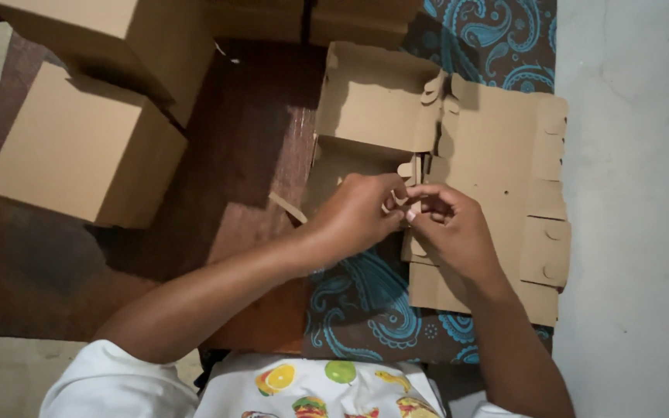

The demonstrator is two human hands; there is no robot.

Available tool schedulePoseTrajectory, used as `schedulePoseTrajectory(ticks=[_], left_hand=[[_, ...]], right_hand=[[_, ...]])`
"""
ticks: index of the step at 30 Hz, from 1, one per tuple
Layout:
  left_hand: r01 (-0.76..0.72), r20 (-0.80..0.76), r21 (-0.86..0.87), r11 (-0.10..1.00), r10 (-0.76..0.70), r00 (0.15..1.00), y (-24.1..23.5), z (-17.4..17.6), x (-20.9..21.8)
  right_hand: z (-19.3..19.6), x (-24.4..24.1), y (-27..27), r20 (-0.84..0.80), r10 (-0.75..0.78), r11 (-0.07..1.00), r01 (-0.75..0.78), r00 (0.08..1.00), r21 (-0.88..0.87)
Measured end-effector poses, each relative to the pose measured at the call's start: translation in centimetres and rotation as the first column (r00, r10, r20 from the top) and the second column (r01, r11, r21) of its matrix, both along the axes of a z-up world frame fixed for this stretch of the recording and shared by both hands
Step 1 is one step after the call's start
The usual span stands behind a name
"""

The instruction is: The person folds a flat cardboard sheet into a small box by creasing the sides and tucking the flaps into slots. They complete one box, place it on a stack of finished boxes, and then begin folding a second flat sheet.

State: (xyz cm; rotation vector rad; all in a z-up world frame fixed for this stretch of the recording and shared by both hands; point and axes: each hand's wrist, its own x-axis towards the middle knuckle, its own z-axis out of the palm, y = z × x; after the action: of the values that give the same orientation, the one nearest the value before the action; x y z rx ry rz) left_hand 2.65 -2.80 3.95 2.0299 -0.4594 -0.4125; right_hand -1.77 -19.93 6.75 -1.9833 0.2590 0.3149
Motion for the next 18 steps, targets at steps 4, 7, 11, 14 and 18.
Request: schedulePoseTrajectory(ticks=[4, 7, 11, 14, 18], left_hand=[[-0.032, 0.046, -0.087, 0.996, 0.036, 0.998, 0.8, -0.1, -0.7], [-0.045, 0.052, -0.13, 0.991, 0.052, 0.997, 0.7, -1.3, -0.8], [-0.088, -0.074, -0.248, 0.965, 0.072, 0.995, 0.6, -0.1, -1.4], [-0.122, -0.14, -0.298, 0.947, 0.083, 0.987, 0.4, -0.1, -1.5], [-0.15, -0.107, -0.277, 0.949, 0.125, 0.986, 0.1, -0.2, -1.7]], right_hand=[[1.7, 0.4, 1.2, -0.046, -0.047, 0.995, 0.051, 0.998, 0.083], [1.5, 0.5, 0.8, -0.031, -0.044, 0.991, 0.048, 0.999, 0.127], [1.1, 0.4, 0.4, 0.015, -0.016, 0.998, 0.015, 1.0, 0.058], [0.1, 0.4, 0.1, 0.045, -0.024, 0.999, 0.022, 0.999, 0.047], [-0.1, 0.5, 0.0, 0.074, 0.02, 0.999, -0.017, 0.997, -0.045]])
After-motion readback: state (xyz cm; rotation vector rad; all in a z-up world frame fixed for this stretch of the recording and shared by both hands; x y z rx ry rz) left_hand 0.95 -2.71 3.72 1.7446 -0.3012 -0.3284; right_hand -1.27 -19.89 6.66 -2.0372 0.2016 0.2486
